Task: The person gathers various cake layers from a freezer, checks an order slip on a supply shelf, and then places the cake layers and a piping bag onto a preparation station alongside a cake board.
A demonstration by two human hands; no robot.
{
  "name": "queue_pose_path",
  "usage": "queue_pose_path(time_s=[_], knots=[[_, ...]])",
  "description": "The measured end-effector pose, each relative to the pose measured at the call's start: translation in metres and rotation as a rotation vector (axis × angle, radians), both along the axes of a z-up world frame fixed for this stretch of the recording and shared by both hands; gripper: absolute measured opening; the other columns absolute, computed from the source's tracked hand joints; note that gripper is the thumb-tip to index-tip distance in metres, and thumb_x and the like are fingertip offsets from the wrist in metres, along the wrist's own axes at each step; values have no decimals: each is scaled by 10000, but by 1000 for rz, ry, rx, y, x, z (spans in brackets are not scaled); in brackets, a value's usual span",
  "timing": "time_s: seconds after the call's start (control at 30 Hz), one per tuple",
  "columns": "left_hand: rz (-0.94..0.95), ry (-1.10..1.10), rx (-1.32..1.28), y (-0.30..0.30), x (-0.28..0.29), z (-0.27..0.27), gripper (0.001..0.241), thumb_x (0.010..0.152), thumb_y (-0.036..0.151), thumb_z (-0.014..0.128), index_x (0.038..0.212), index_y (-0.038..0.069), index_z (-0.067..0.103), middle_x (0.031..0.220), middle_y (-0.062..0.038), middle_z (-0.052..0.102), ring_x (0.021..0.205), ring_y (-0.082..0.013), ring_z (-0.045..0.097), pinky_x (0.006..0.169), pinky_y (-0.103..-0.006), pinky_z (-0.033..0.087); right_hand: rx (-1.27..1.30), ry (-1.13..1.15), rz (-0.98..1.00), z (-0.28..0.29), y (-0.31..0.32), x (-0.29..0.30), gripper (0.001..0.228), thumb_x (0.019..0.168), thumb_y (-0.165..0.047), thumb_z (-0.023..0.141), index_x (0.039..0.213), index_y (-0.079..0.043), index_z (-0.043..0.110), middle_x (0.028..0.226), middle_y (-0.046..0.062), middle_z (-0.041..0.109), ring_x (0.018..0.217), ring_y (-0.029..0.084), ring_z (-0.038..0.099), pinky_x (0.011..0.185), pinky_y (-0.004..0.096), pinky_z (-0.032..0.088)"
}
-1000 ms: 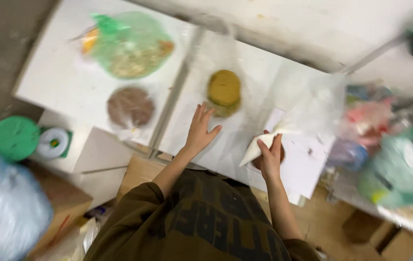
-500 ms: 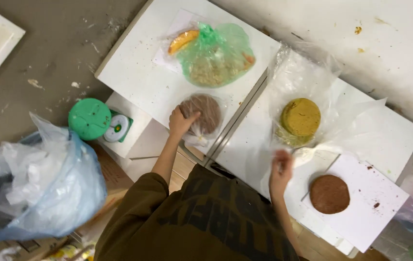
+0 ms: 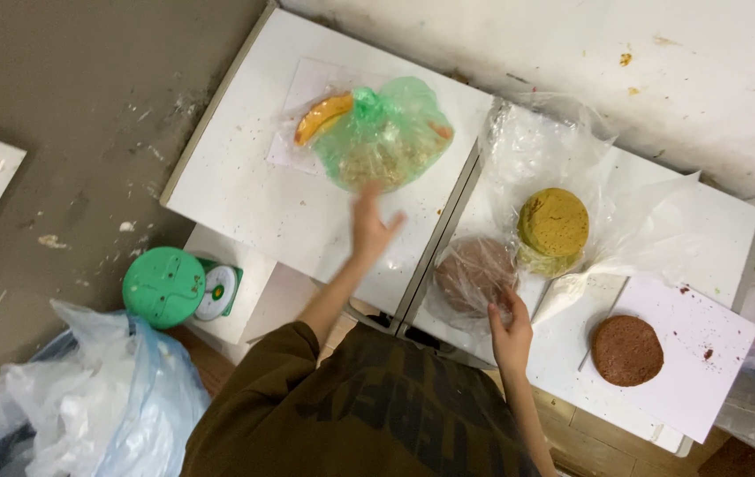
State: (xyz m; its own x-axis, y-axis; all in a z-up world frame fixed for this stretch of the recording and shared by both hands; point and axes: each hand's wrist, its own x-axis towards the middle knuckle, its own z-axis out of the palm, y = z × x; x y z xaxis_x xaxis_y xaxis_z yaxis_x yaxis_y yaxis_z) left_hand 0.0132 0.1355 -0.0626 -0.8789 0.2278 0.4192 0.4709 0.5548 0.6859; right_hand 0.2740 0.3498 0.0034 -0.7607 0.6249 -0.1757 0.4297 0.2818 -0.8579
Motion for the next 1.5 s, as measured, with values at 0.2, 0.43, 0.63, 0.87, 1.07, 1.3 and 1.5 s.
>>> queue_pose_path(time_s=[0.2, 0.43, 0.63, 0.87, 1.07, 1.3, 1.5], knots=[[251, -43, -148, -25, -140, 70, 1193, 626, 380, 987, 1543, 34, 308, 1582, -347, 204, 1470, -534, 124, 1180, -605, 178, -51, 80, -54, -5, 1, -3, 432, 988, -206, 645, 1388, -57, 585, 1411, 141, 624, 1261, 257, 618, 949, 355, 542], [-260, -293, -123, -24, -179, 73, 972, 758, 399, 918, 1493, 37, 395, 1386, -247, 583, 1302, -397, 543, 1072, -461, 453, 150, 65, -100, 1, 14, -6, 390, 970, -209, 681, 1330, -64, 644, 1538, 183, 481, 1381, 342, 497, 1085, 459, 449], [-441, -150, -227, 3, -131, 82, 621, 770, 135, 798, 1360, 54, 622, 1058, -227, 720, 958, -409, 690, 823, -457, 544, 284, 65, -192, 9, 19, 19, 387, 967, -197, 704, 1322, -54, 647, 1540, 186, 478, 1399, 328, 468, 1111, 449, 424], [-384, -257, 326, -35, -34, 141, 317, 841, 6, 737, 1152, -13, 676, 966, -55, 717, 873, -112, 624, 819, -271, 520, -30, -39, -562, -40, 43, 128, 285, 1070, -225, 642, 1225, 6, 707, 1073, 144, 770, 955, 271, 648, 836, 384, 509], [-364, -248, 250, -94, 50, 195, 341, 739, 31, 725, 1078, 1, 698, 874, -5, 683, 792, -61, 577, 743, -223, 484, -862, -343, -282, -105, 44, 200, 490, 1003, -402, 535, 1255, -19, 709, 1074, 126, 768, 999, 228, 726, 880, 371, 574], [-224, -221, 112, -112, 166, 222, 330, 725, 54, 783, 1045, 9, 716, 798, -25, 683, 703, -62, 554, 677, -237, 475, -1259, 168, -535, -156, 28, 183, 725, 953, -405, 695, 1466, 42, 446, 1489, 235, 522, 1350, 348, 550, 1115, 481, 480], [-117, -288, 100, -139, 269, 201, 343, 733, 34, 787, 1068, 18, 713, 840, -32, 707, 750, -62, 593, 698, -241, 501, -1234, 185, -447, -173, 37, 206, 708, 891, -421, 708, 1450, -80, 439, 1440, 158, 564, 1341, 300, 543, 1116, 481, 470]])
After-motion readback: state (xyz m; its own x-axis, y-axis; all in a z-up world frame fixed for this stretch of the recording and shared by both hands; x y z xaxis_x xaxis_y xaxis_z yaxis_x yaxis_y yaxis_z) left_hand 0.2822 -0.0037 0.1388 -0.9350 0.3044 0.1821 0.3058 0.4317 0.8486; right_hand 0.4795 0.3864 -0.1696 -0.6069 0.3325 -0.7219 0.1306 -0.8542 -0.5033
